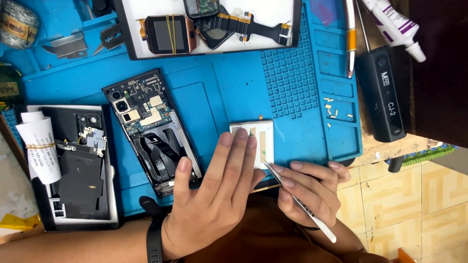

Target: Applying adhesive tape to a replacement battery and installing it into a smartphone chassis.

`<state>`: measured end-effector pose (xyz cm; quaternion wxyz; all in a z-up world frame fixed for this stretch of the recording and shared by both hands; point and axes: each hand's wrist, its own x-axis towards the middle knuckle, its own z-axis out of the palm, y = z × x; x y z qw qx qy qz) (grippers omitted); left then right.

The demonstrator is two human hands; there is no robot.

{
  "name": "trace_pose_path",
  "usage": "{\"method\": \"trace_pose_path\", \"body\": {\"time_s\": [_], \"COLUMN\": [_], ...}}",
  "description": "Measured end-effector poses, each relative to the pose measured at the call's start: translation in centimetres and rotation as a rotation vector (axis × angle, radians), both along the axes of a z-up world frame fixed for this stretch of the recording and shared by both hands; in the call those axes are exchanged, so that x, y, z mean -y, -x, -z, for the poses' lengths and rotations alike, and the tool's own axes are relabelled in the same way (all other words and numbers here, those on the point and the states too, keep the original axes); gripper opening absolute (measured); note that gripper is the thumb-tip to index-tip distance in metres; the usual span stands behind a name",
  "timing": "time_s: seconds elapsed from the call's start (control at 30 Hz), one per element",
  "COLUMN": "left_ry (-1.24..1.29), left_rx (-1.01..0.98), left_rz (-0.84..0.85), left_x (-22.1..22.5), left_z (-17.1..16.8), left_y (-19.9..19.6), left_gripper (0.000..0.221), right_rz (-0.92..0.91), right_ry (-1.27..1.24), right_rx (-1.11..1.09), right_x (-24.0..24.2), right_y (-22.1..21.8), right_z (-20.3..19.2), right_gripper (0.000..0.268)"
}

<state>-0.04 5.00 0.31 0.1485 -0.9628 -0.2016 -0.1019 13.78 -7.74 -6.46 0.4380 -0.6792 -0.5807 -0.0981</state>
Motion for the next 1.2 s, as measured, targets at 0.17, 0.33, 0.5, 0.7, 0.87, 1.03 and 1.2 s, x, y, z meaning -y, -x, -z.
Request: {"method": "trace_pose_path", "body": {"time_s": [0.17, 0.33, 0.5, 0.7, 0.87, 1.03, 1.2], "left_ry": [-0.007, -0.038, -0.047, -0.054, -0.063, -0.056, -0.062], "left_rx": [0.005, -0.014, -0.031, -0.031, -0.011, -0.02, -0.018], "left_rz": [0.005, 0.013, 0.014, 0.018, 0.012, 0.021, 0.016], "left_x": [-0.1, -0.1, 0.0, -0.1, -0.1, -0.1, -0.1], "left_z": [0.0, 0.1, 0.0, 0.0, 0.1, 0.0, 0.0], "left_y": [-0.1, 0.1, 0.1, 0.1, 0.0, 0.0, 0.0], "left_gripper": [0.04, 0.041, 0.043, 0.042, 0.041, 0.04, 0.04], "right_rz": [-0.028, -0.04, -0.043, -0.088, -0.1, -0.101, -0.12], "right_ry": [0.031, -0.057, -0.058, -0.046, -0.039, -0.028, -0.023], "right_rx": [0.023, 0.071, 0.088, 0.125, 0.124, 0.15, 0.157], "right_x": [0.2, 0.1, 0.3, 0.5, 0.5, 0.7, 0.6], "right_y": [-0.3, -0.4, -0.5, -0.9, -1.0, -1.1, -1.2], "right_z": [0.2, 1.1, 1.3, 1.4, 1.5, 1.5, 1.4], "right_gripper": [0.011, 0.011, 0.012, 0.015, 0.015, 0.016, 0.016]}}
